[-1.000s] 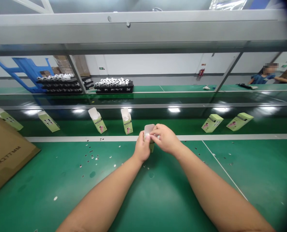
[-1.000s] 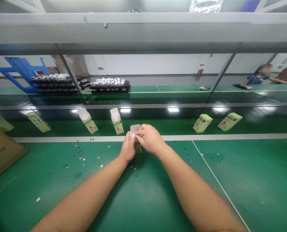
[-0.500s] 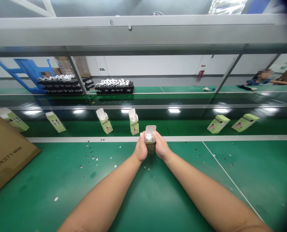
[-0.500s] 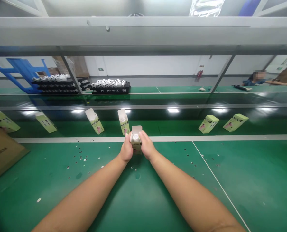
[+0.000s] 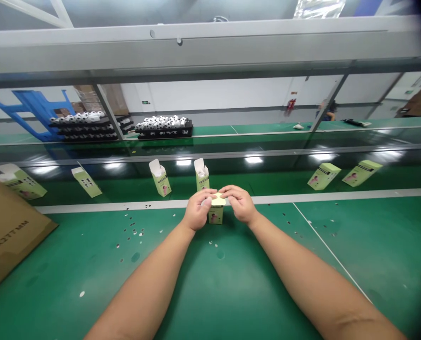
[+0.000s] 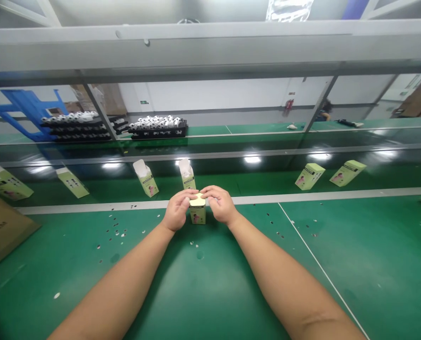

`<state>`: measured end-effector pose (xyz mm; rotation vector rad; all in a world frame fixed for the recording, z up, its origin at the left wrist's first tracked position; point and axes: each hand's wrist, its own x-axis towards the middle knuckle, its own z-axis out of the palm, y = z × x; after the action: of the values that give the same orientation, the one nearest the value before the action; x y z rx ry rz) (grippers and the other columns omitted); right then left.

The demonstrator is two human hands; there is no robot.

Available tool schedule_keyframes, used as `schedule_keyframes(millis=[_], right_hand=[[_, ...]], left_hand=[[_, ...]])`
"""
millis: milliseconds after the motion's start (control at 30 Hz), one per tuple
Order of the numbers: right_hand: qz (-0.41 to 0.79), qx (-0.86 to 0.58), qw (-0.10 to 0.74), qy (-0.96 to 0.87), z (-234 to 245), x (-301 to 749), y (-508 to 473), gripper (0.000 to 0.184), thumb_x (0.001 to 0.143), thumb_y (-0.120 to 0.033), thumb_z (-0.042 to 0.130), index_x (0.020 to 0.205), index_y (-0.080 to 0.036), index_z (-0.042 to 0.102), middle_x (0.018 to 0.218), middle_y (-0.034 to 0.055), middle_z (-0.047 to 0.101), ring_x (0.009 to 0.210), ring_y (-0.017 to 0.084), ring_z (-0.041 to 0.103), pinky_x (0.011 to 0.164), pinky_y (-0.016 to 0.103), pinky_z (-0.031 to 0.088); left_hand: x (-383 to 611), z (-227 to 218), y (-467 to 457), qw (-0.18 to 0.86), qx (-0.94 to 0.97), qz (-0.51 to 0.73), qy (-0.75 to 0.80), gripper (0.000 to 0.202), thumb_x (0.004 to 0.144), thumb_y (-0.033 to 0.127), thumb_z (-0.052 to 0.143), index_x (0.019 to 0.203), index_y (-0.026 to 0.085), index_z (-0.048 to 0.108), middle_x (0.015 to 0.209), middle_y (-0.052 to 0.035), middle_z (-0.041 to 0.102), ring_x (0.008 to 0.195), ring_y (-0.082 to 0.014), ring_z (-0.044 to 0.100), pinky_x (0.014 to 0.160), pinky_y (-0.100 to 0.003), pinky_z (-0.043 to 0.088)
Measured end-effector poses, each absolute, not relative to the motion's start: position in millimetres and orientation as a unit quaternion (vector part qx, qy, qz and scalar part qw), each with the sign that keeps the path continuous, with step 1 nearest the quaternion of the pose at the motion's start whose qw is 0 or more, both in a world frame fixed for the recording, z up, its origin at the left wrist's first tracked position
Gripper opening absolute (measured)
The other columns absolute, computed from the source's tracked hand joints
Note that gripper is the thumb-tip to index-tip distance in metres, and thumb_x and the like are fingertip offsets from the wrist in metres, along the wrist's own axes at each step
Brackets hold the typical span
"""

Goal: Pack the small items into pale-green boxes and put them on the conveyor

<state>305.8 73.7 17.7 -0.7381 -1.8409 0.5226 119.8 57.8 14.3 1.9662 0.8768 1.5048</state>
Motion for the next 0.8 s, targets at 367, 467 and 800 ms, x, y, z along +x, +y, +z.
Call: schedule_keyframes(millis=[367,467,800], right_hand=[[0.168,-0.338,0.508,-0.775,24,298,66,0.015,0.087,-0.031,0.057,0.091,-0.022,0.068,0.094,0.0066,0.066,0.093,0.020,0.062,0.082,0.035,0.053],[0.138,-0.361,0.492,-0.780,24,295,62,0.018,0.089,-0.032,0.055,0.095,-0.024,0.070,0.094,0.0059,0.067,0.092,0.020,0.062,0.085,0.035,0.052],[0.065,-0.342,0.466,-0.813,10,296,48,0.026,0.092,-0.028,0.050,0.111,-0.024,0.067,0.114,0.0085,0.062,0.103,0.020,0.061,0.089,0.035,0.051]], left_hand=[[130,19,55,0.240,0.705,0.553,0.374,0.021,0.090,0.036,0.054,0.088,0.021,0.069,0.104,-0.0083,0.069,0.105,-0.0223,0.063,0.097,-0.041,0.047],[134,19,53,0.248,0.685,0.561,0.392,0.025,0.093,0.038,0.048,0.089,0.021,0.066,0.103,-0.0080,0.068,0.101,-0.0216,0.062,0.096,-0.039,0.047],[146,2,44,0.367,0.608,0.610,0.352,0.018,0.096,0.030,0.038,0.094,0.020,0.053,0.108,-0.0065,0.056,0.104,-0.0185,0.055,0.099,-0.036,0.042]])
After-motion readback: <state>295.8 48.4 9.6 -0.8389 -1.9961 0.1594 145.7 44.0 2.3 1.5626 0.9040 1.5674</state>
